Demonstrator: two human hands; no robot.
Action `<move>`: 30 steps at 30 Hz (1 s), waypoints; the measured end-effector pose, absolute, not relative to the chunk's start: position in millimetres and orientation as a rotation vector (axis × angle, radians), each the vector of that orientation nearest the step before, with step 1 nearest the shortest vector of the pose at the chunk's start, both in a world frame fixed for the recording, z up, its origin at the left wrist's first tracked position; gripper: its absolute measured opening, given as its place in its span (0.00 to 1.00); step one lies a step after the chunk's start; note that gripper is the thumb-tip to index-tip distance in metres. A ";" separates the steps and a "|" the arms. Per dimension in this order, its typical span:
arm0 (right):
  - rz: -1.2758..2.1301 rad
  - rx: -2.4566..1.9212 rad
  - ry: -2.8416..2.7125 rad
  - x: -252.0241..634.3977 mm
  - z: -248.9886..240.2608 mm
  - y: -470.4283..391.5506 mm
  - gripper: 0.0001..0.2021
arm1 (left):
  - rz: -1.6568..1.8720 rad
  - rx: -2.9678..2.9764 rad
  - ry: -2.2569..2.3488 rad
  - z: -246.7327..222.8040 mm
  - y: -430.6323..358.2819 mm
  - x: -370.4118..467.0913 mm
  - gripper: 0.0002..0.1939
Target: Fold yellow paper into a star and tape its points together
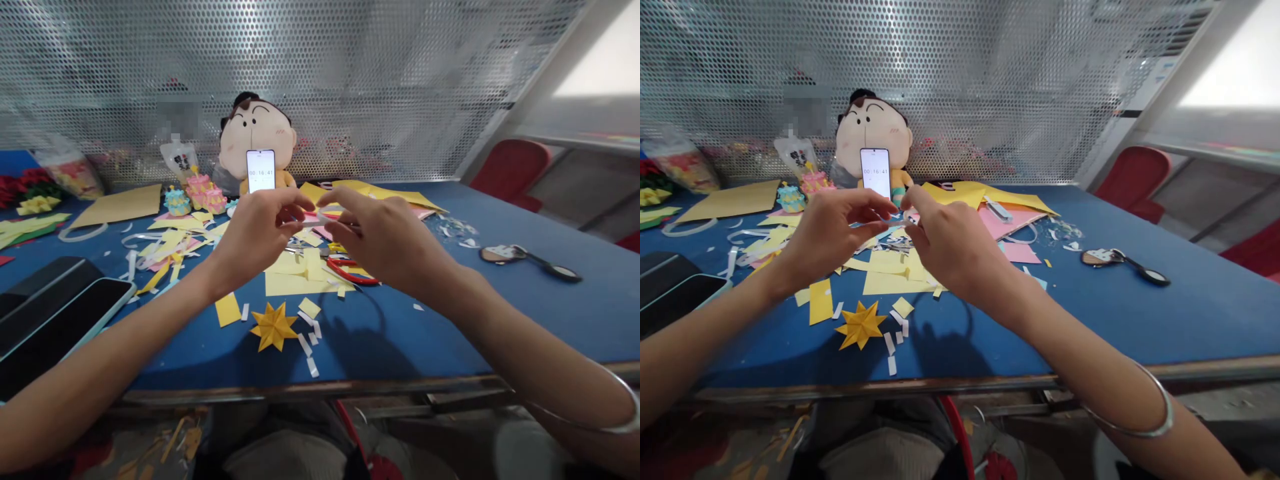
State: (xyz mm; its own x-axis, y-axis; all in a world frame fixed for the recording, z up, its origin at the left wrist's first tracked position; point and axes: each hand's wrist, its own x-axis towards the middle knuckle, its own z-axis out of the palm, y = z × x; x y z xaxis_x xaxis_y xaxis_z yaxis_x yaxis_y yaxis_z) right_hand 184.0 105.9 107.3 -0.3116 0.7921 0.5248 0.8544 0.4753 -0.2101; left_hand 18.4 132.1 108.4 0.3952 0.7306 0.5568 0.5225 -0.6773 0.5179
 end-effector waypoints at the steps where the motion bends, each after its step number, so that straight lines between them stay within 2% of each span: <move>1: -0.174 -1.363 -2.159 182.8 105.8 111.2 0.10 | 1.130 2.382 1.129 110.1 133.0 18.3 0.09; 4: -0.148 -1.335 -2.141 181.1 100.1 125.3 0.07 | 1.030 2.390 1.201 112.4 136.3 16.8 0.11; 7: 0.020 -1.227 -2.068 180.7 94.7 132.1 0.04 | 0.975 2.322 1.225 111.2 140.1 14.1 0.05; 11: 0.199 -1.050 -1.959 179.0 88.8 128.7 0.05 | 1.035 1.985 1.024 106.9 142.4 12.4 0.05; 15: 0.120 -1.009 -1.841 178.9 86.0 118.1 0.07 | 1.029 1.703 0.896 105.9 145.2 10.3 0.04; 20: 0.029 -0.886 -1.526 193.9 90.9 121.4 0.06 | 1.253 1.417 1.104 104.0 168.0 -7.9 0.08; 22: 0.035 -1.013 -1.619 200.8 88.5 132.5 0.04 | 1.260 1.394 1.096 99.2 176.0 -12.1 0.05; 25: -0.049 -1.362 -2.025 208.1 76.0 153.2 0.21 | 1.082 1.443 0.953 88.4 177.4 -7.6 0.10; 28: -0.031 -1.481 -2.094 211.9 64.0 166.2 0.27 | 0.921 1.611 0.906 76.9 171.1 1.5 0.16; 30: 0.184 -1.399 -2.027 210.0 62.3 166.7 0.26 | 0.881 1.667 0.908 70.8 167.6 5.4 0.19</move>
